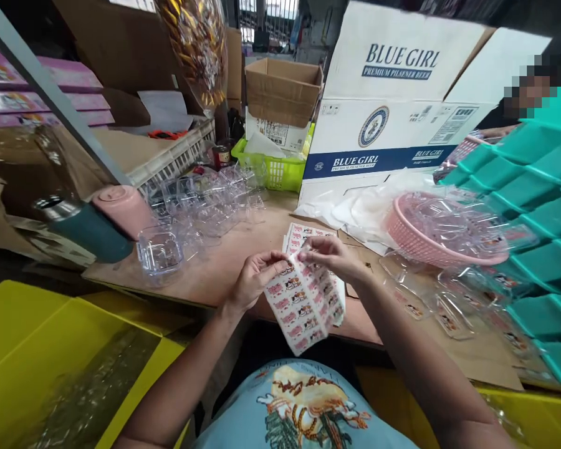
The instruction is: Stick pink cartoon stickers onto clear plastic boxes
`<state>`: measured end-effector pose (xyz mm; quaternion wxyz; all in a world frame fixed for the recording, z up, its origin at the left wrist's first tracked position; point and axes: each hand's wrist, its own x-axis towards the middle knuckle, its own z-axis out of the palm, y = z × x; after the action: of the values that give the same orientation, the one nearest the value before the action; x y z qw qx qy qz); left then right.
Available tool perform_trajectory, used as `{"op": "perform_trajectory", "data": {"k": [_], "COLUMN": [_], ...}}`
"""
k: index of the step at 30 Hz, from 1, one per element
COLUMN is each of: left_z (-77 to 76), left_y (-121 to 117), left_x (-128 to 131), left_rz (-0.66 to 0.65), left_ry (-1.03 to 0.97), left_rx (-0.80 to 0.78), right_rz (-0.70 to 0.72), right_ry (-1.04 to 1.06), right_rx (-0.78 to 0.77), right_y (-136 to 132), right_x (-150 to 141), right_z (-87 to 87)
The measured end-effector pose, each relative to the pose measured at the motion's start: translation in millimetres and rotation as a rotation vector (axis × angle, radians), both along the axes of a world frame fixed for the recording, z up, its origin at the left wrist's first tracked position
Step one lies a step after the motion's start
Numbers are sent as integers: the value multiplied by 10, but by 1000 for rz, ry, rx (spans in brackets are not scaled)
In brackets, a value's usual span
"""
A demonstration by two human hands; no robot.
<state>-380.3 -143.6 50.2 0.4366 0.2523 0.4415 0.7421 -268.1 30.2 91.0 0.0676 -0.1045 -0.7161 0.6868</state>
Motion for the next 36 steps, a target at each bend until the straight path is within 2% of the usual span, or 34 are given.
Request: {"op": "perform_trajectory", "data": {"k": [4, 8, 10, 12, 13, 16, 17, 18, 20, 22, 25, 27, 30, 32, 34, 36], "left_z": [-34, -7, 11, 11, 3, -40, -54, -65, -75, -73, -78, -113, -223, -301, -332, -286], "left_y": [35, 73, 98, 127, 143, 200, 222, 244, 287, 324, 354, 356, 359, 386, 448, 537], "left_x": [-184, -260, -257, -226, -201, -103, -67, -32, 33, 92, 172, 199, 134, 21, -86, -118], "left_rz": [53, -16, -40, -44, -38, 48, 84, 114, 147, 150, 147, 145, 146, 186, 319, 469], "left_ry": [44, 13, -13, -53, -78, -130, -133, -129, -97, -35, 54, 56, 53, 216, 555, 879], "left_rx": [-55, -95, -101, -102, -109, -128, -128, -122, -106, -100, -92, -97, -161, -226, -300, -353], "right_rz": [-164, -189, -176, -185, -238, -498, -531, -514, -427, -397, -449, -503, -583, -694, -834, -938], "right_ry": [-38, -87, -105, -77, -22, 235, 295, 326, 335, 317, 287, 256, 201, 223, 272, 319], "right_rx": [-119, -166, -136, 10, 144, 672, 817, 918, 1003, 995, 885, 685, 262, 112, 136, 301], "right_y": [59, 93, 124, 133, 121, 7, -48, -105, -207, -271, -275, -212, -11, 164, 317, 394], "right_x": [-72, -120, -135, -133, -124, -56, -24, 6, 56, 78, 68, 62, 93, 139, 187, 218], "right_z": [28, -10, -61, -115, -136, -168, -172, -176, -193, -225, -283, -318, -356, -361, -342, -309]}}
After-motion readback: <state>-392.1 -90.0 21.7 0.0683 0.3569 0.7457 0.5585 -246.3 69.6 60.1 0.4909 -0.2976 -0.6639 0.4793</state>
